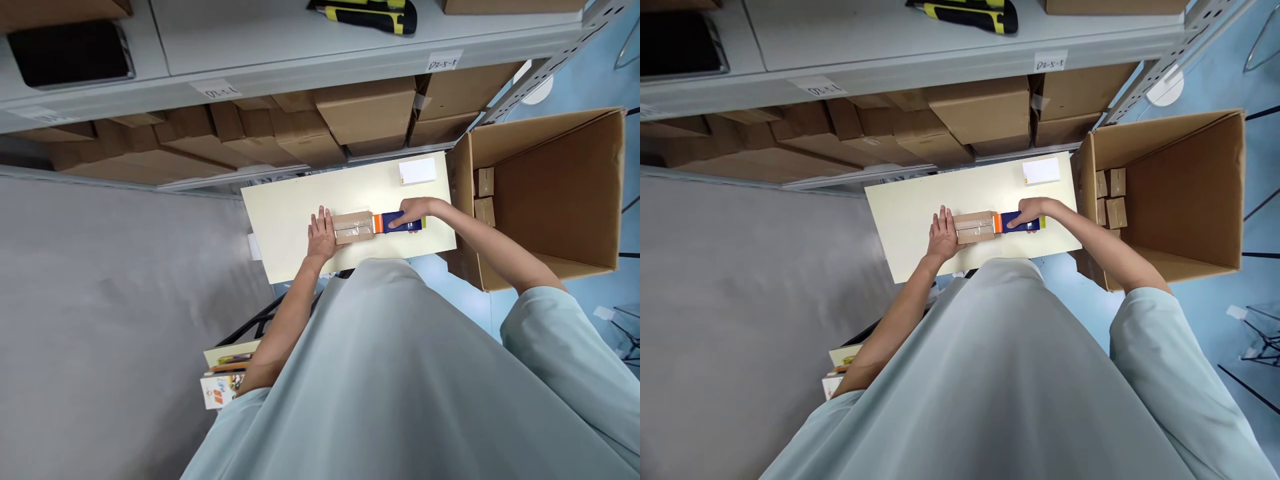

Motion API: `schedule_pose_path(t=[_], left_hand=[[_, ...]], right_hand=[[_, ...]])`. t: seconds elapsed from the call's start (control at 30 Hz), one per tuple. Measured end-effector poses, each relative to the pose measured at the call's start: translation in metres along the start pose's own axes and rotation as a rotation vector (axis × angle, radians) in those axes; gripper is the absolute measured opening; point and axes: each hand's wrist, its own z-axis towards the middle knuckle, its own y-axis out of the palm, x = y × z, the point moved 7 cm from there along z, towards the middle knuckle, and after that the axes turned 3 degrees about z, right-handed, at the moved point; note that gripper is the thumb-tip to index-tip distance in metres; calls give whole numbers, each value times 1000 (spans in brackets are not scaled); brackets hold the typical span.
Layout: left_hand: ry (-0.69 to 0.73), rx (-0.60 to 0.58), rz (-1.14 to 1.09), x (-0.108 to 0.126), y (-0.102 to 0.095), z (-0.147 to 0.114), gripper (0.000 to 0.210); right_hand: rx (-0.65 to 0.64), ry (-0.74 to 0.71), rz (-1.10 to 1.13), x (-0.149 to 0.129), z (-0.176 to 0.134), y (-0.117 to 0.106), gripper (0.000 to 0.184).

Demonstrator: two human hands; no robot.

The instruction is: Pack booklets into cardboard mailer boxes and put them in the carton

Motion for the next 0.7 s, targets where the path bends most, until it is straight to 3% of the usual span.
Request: schedule_pose_path(t=[0.2, 0.43, 0.7], left_hand=[[-10, -5, -3, 2, -3, -1, 157], [2, 4, -25, 3, -3, -2, 151], [15, 18, -47, 3, -3, -4, 145]], right_hand=[[18, 46, -103, 0, 19, 2, 65], [-7, -6, 75, 17, -7, 4, 73], [64, 85, -5, 24, -17, -3, 70]])
